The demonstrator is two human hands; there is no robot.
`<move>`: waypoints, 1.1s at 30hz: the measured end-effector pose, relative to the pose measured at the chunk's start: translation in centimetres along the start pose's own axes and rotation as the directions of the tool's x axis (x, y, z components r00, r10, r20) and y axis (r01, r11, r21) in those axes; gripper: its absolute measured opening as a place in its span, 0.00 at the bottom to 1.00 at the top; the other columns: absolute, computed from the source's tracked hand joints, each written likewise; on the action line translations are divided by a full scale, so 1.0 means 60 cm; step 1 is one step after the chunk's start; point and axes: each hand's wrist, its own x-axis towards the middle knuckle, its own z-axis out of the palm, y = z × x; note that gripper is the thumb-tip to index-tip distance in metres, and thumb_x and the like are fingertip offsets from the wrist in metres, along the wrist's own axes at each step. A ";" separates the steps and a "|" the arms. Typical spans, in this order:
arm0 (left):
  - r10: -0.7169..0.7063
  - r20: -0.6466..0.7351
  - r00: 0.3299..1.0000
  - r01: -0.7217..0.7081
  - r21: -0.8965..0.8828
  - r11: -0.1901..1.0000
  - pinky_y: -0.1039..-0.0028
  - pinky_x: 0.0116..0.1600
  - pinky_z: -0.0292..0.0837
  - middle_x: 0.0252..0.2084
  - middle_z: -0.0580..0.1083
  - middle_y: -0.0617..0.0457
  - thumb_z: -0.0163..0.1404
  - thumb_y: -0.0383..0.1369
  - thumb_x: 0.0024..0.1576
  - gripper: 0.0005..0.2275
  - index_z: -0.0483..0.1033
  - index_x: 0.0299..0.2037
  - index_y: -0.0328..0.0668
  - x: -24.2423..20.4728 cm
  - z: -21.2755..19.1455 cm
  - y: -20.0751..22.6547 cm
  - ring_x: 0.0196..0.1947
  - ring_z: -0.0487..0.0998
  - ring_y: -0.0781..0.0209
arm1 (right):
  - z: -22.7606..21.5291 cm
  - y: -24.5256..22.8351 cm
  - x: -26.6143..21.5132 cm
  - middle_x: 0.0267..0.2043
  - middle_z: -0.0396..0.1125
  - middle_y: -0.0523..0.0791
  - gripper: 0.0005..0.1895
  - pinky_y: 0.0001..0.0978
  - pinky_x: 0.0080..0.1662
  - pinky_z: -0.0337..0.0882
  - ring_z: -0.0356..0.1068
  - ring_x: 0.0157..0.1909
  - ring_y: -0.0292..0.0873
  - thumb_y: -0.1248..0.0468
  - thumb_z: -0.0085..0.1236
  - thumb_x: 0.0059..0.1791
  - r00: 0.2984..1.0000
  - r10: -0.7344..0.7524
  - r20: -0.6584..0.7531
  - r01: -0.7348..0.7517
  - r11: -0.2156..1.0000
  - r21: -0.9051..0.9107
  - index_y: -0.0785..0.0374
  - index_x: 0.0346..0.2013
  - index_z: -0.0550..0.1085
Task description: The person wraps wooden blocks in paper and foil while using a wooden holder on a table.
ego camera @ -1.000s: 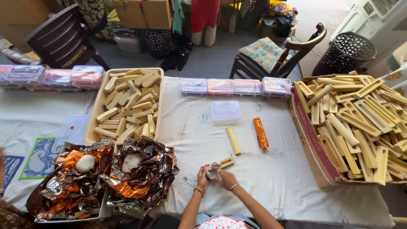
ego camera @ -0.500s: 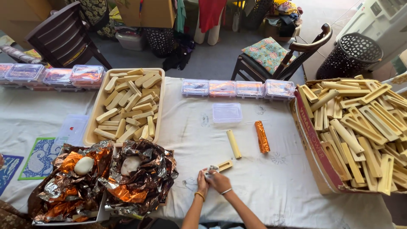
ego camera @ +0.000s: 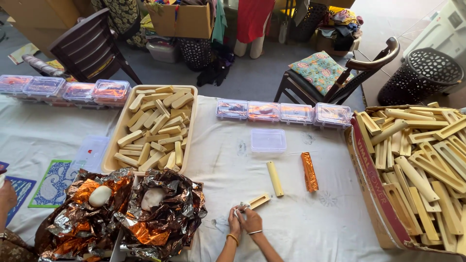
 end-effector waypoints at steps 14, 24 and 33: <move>-0.248 -0.036 0.968 0.249 0.044 0.967 0.65 0.40 0.79 0.43 0.78 0.48 0.35 0.45 0.68 0.16 0.74 0.50 0.50 -0.026 0.011 0.019 0.34 0.82 0.57 | -0.025 0.064 0.038 0.38 0.78 0.48 0.10 0.38 0.44 0.78 0.80 0.41 0.47 0.57 0.61 0.48 0.997 -0.038 -0.067 0.045 0.993 0.108 0.57 0.40 0.80; -0.217 0.110 0.970 0.219 -0.011 0.976 0.66 0.29 0.72 0.38 0.73 0.44 0.39 0.45 0.71 0.14 0.75 0.54 0.51 -0.054 0.045 0.067 0.27 0.75 0.56 | -0.097 0.138 0.035 0.47 0.79 0.46 0.14 0.42 0.41 0.77 0.79 0.41 0.47 0.55 0.56 0.51 0.993 0.069 0.101 -0.079 0.992 0.098 0.48 0.50 0.79; -0.349 0.096 0.932 0.356 -0.063 0.933 0.58 0.46 0.84 0.53 0.78 0.43 0.33 0.48 0.69 0.16 0.69 0.56 0.56 -0.032 -0.006 0.027 0.45 0.85 0.45 | -0.085 0.054 -0.003 0.46 0.75 0.51 0.20 0.47 0.38 0.75 0.75 0.40 0.56 0.50 0.60 0.46 0.963 -0.250 -0.099 0.210 0.928 -0.307 0.58 0.47 0.77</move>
